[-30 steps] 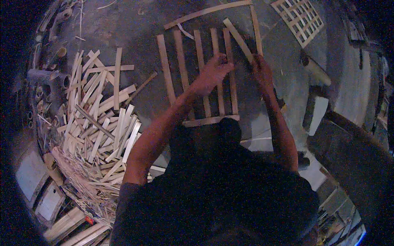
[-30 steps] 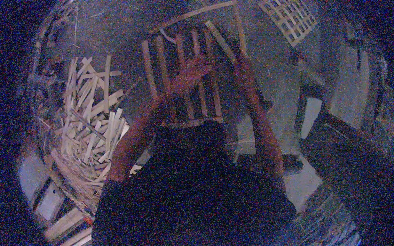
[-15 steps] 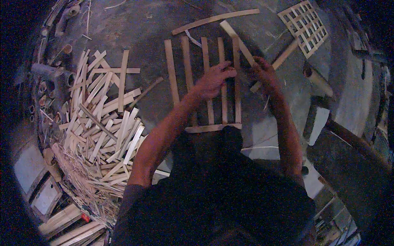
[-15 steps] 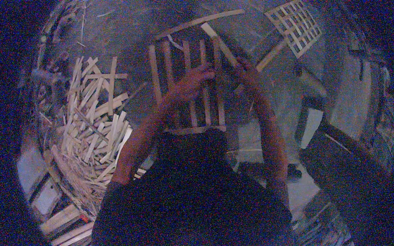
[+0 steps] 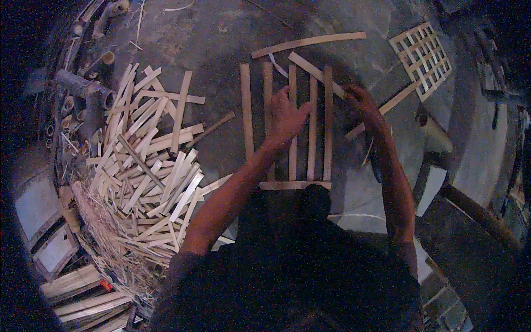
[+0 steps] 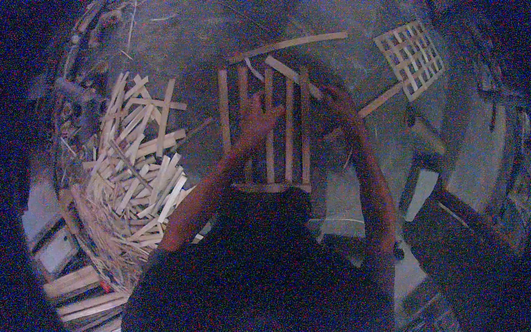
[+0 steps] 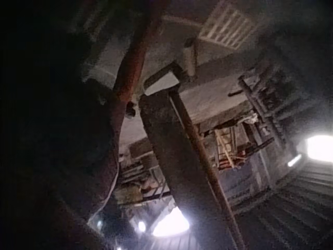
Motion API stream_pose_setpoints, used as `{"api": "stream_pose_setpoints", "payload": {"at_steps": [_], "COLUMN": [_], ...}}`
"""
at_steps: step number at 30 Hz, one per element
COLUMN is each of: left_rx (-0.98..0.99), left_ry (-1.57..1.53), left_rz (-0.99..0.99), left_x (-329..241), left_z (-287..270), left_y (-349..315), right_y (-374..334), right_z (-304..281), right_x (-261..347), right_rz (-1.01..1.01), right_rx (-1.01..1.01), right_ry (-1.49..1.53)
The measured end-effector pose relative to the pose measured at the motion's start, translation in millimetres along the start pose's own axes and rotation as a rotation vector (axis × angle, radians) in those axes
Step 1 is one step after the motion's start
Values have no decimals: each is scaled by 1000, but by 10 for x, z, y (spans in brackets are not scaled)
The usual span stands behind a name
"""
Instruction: The person weaves thin wooden strips into a lattice pattern on the floor, using a hammer to tap the strips into place. They then arrange additional strips to form a new lattice structure.
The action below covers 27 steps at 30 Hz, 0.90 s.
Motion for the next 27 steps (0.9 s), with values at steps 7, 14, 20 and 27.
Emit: {"api": "stream_pose_setpoints", "payload": {"at_steps": [7,14,20,27], "left_rx": [104,287,298,67], "left_ry": [-417,-476,-536,-265], "left_rz": [-207,-187,-118,60], "left_x": [-225,-197,-185,280], "left_z": [-398,-476,-425,-538], "left_y": [67,104,95,125], "right_y": [67,77,329,311], "right_z": [86,121,40,198], "right_x": [355,373,120,475], "right_rz": [-97,138,-93,-203], "right_rx": [36,114,238,178], "right_ry": [-132,113,-41,20]}}
Point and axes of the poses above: each hand's wrist, its own y-axis towards the middle knuckle, its own z-axis out of the palm, x = y × z, the point moved 2 cm from there along y, towards the middle knuckle, and after that the axes turned 3 degrees about x, right-handed, at the moved point
